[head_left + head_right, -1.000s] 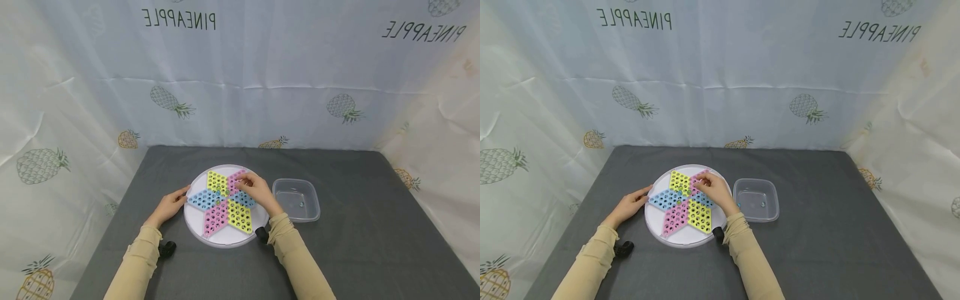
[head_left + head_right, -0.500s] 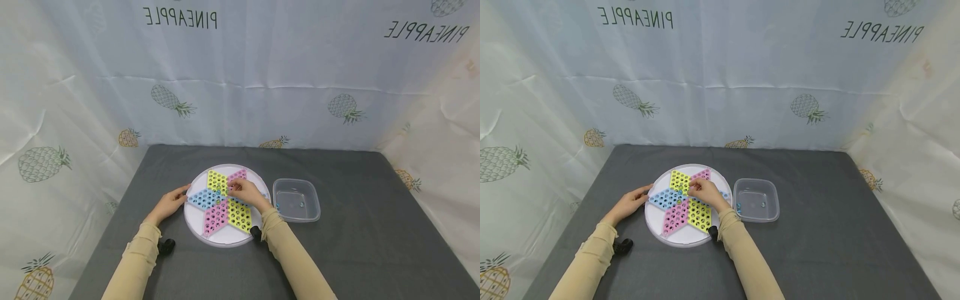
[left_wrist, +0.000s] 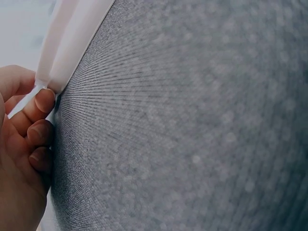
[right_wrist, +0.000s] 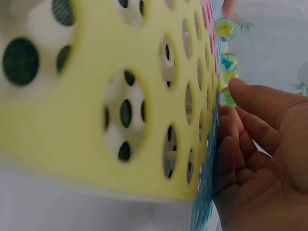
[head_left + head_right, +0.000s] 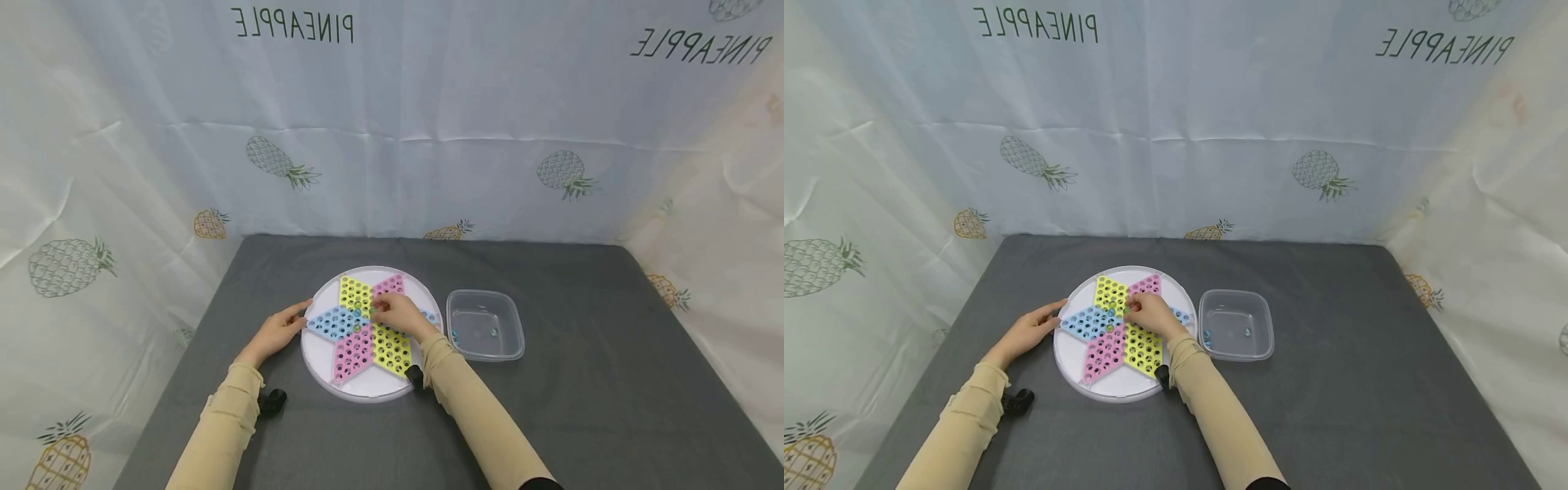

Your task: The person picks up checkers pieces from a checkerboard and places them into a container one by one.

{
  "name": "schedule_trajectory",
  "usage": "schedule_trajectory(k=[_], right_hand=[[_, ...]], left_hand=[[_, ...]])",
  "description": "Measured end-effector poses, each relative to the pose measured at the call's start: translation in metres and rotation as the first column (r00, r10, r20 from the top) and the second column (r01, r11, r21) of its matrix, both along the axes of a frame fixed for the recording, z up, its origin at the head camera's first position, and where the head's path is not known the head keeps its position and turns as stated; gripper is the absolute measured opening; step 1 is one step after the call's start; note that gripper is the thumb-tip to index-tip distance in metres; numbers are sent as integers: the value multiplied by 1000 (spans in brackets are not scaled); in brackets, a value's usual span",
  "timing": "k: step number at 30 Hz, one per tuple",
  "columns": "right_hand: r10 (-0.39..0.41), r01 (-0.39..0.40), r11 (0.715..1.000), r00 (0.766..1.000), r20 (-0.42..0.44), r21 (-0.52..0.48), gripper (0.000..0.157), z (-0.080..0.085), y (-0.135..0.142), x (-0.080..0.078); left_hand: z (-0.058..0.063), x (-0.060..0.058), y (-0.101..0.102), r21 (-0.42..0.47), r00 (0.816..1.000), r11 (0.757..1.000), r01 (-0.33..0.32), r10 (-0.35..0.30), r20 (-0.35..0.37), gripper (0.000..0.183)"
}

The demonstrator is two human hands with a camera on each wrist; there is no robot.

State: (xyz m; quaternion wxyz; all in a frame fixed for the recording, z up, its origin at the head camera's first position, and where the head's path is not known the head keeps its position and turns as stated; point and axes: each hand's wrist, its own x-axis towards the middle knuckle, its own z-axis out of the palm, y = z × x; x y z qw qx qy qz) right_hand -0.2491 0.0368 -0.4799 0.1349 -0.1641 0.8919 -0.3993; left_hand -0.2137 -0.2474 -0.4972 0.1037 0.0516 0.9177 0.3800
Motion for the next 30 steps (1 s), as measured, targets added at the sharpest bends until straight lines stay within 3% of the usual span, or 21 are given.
schedule_trajectory(k=[16, 24, 30], right_hand=[[-67, 67, 998, 998, -21, -6, 21, -2, -3, 1], [-74, 75, 997, 997, 24, -37, 22, -2, 0, -1], [-78, 79, 994, 997, 13, -73, 23, 7, 4, 3]], left_hand=[[-1, -1, 1, -11, 1000, 1000, -7, 7, 1, 48], [0, -1, 2, -12, 1000, 1000, -11, 11, 16, 48], [0, -2, 1, -25, 1000, 1000, -15, 15, 26, 48]])
